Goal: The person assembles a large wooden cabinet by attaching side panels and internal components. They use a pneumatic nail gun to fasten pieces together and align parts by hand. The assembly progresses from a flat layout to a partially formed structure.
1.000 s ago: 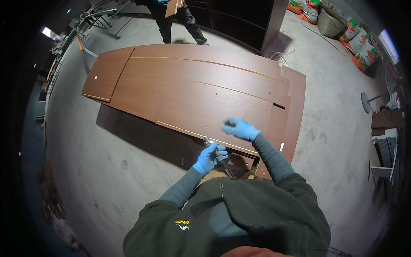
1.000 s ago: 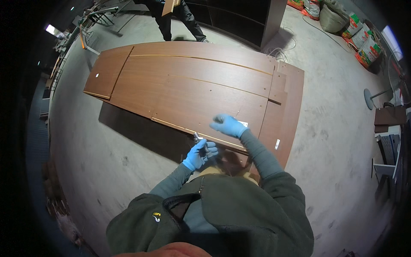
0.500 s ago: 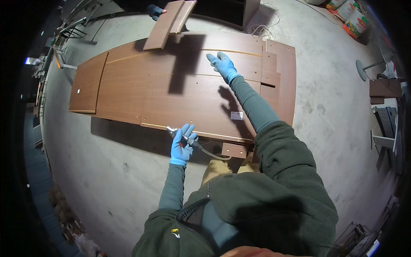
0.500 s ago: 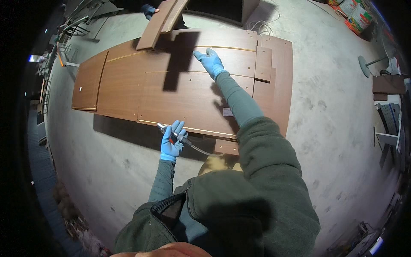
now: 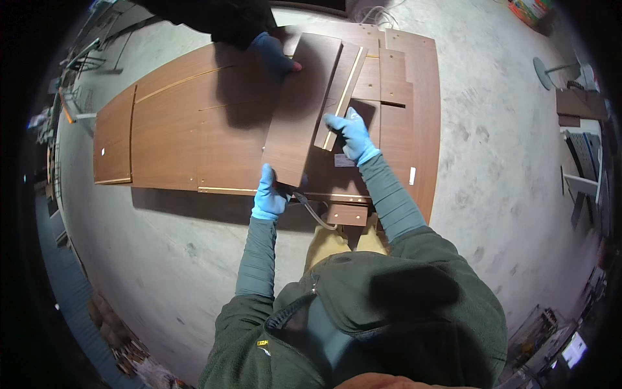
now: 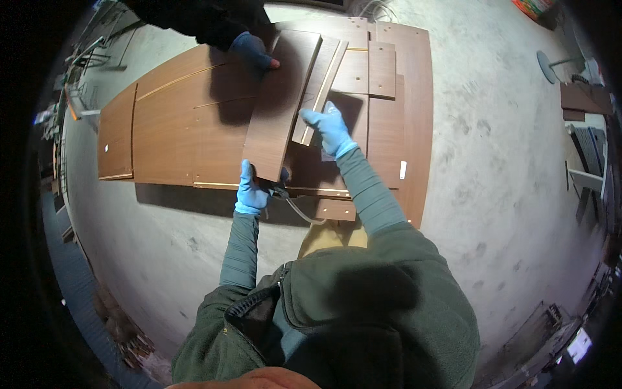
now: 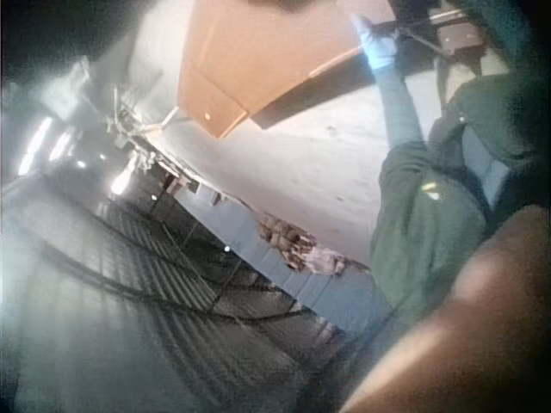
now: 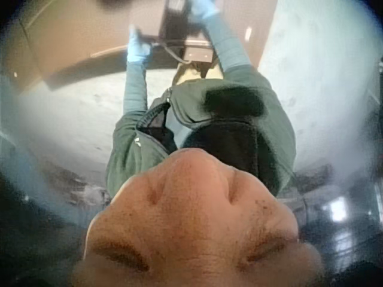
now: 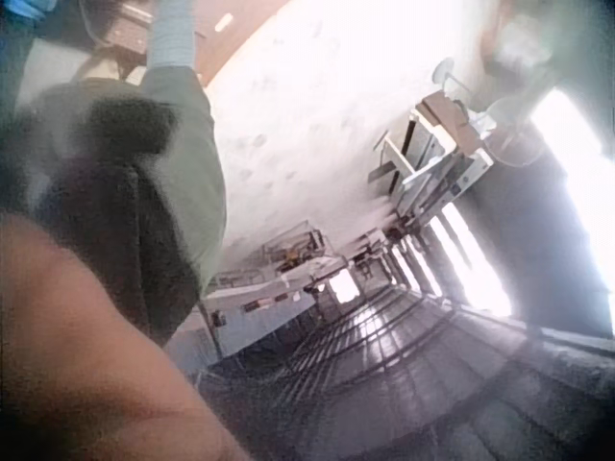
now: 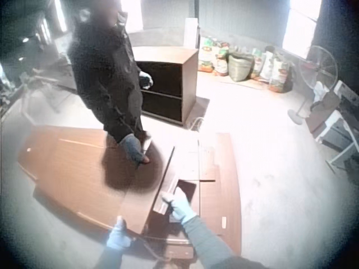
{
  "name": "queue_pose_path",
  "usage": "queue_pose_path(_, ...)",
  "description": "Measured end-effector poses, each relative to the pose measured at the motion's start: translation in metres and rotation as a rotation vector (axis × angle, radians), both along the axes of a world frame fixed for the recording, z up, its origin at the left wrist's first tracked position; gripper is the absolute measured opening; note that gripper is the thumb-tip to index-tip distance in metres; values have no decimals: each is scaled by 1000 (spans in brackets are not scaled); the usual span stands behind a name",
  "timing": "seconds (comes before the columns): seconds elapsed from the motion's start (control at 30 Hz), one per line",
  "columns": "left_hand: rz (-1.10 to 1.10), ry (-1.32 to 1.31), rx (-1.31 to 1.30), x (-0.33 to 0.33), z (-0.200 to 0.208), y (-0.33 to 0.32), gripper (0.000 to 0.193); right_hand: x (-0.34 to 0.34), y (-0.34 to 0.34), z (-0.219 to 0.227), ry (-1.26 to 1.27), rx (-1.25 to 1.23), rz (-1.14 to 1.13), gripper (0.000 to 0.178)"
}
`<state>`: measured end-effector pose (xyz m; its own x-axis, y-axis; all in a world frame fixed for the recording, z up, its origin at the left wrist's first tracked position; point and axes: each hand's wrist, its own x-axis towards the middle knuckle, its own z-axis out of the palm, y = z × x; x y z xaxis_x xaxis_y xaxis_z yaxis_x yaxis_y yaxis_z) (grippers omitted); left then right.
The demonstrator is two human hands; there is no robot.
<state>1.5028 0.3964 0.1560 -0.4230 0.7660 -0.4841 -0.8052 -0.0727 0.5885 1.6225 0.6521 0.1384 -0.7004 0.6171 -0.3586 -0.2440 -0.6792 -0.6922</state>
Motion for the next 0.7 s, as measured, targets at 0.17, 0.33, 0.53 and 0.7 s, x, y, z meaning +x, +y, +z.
queue_pose_path(0.17, -40, 56, -62, 61, 19, 30, 19, 49, 0, 6, 15, -41, -66, 38)
queue_pose_path(0.33, -152, -8, -97, 94, 25, 31, 62, 152, 33, -26, -115, -32, -99, 39)
queue_pose_path(0.53, -236, -59, -158, 112, 15, 34, 71, 309, 70, -74, -410, 50, -232, 49)
queue_pose_path(0.7, -249, -76, -204, 132, -1, 63, 64, 371, 82, -116, -550, 90, -169, 52)
